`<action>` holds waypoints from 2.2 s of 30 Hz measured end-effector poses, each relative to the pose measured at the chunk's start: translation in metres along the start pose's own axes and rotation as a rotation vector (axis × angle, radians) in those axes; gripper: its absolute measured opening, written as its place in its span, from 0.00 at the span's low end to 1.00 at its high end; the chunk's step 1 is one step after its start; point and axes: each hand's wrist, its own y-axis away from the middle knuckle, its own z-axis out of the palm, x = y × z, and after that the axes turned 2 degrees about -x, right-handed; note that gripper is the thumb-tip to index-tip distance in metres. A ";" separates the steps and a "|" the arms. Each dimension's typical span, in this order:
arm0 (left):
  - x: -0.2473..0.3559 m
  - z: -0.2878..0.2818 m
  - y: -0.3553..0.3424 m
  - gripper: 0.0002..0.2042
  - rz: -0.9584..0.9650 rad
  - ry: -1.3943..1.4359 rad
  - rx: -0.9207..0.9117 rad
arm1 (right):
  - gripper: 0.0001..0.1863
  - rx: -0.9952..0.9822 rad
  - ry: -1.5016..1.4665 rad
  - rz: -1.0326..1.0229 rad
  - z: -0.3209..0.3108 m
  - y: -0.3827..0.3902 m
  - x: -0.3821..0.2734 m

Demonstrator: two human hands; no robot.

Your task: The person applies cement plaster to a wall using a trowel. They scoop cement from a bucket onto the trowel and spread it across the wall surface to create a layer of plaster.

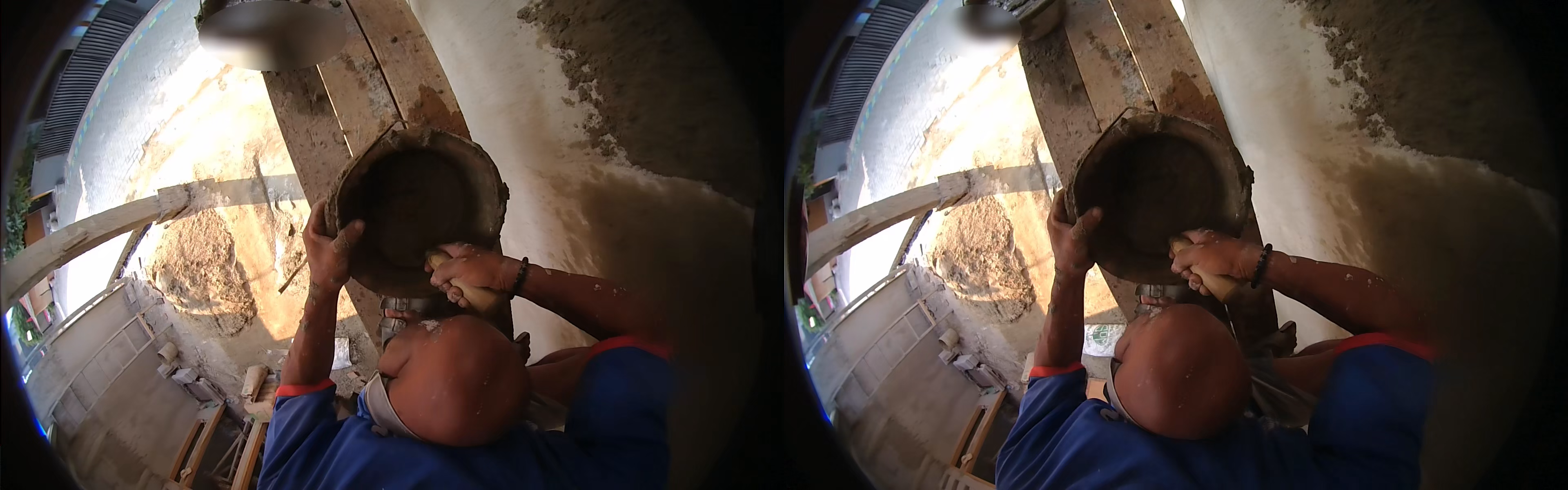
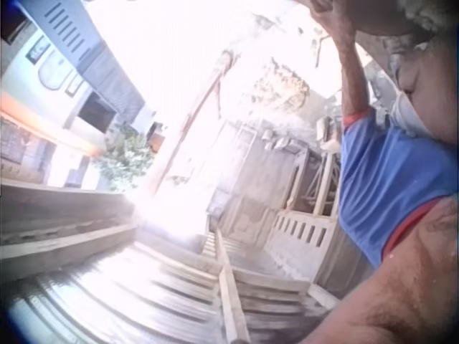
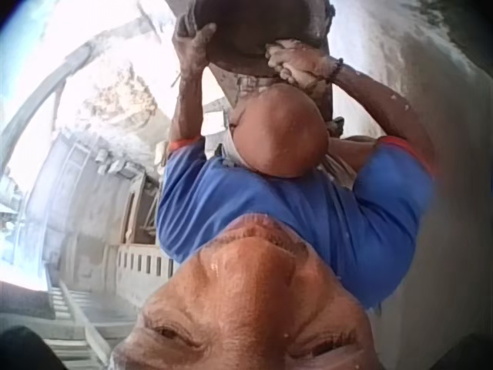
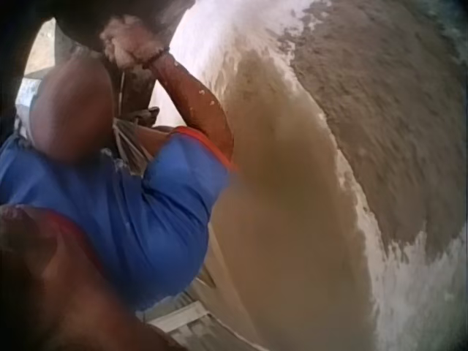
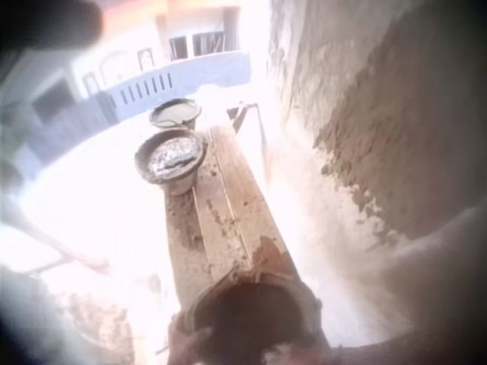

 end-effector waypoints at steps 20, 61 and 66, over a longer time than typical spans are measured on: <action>0.037 0.019 -0.026 0.24 0.019 0.084 -0.004 | 0.16 0.337 0.829 -0.543 -0.010 0.056 -0.054; 0.053 0.043 -0.034 0.22 0.075 -0.121 -0.069 | 0.11 0.873 1.893 -0.825 -0.028 0.078 -0.036; 0.058 0.055 -0.036 0.21 0.116 -0.221 -0.085 | 0.18 0.917 1.815 -0.552 -0.044 0.034 -0.052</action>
